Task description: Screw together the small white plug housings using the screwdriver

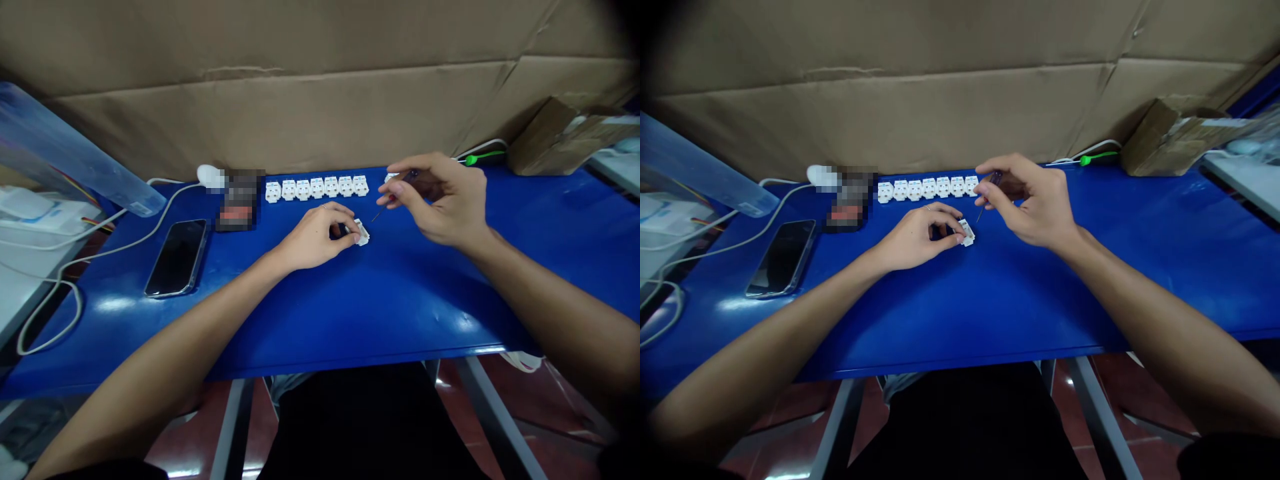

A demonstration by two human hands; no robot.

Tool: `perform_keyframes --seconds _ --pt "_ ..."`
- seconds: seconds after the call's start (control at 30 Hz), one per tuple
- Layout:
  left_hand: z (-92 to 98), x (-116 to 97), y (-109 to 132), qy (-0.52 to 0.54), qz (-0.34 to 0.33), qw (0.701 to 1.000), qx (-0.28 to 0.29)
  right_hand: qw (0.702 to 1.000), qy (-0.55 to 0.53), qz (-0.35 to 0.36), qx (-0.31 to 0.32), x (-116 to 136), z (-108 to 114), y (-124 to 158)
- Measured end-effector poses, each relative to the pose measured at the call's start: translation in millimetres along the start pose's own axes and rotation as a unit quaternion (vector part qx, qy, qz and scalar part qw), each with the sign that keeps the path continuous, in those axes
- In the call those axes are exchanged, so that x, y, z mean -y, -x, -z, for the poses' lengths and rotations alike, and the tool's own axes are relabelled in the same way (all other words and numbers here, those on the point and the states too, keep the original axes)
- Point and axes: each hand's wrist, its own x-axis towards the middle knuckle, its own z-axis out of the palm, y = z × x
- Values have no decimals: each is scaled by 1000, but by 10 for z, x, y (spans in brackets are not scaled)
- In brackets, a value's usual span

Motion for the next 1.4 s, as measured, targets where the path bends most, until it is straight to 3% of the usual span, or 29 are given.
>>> perform_keyframes --seconds 0.13,0.33,0.67,0.93,1.13,1.2,1.3,1.4 --pt "-50 -6 7 4 17 1000 -23 1000 -4 -20 -22 -93 126 -78" --pt "-40 -44 9 -1 42 999 -19 995 3 -85 -47 -498 372 -179" --pt "-44 -82 23 -24 63 998 -2 996 34 -52 -63 -621 318 -175" --pt "-30 -79 15 -13 4 1000 2 994 -39 -44 -88 -406 244 -197" --pt "106 -119 22 -28 40 999 -10 987 -119 -71 -84 -20 75 -147" --pt "154 -120 21 -55 -7 998 -5 986 -128 -80 -67 47 37 -119" --pt "187 -100 9 -57 -100 992 52 987 -128 -90 -43 72 16 -86" --pt "182 -67 -4 -57 -111 989 78 986 -134 -93 -41 43 10 -73"
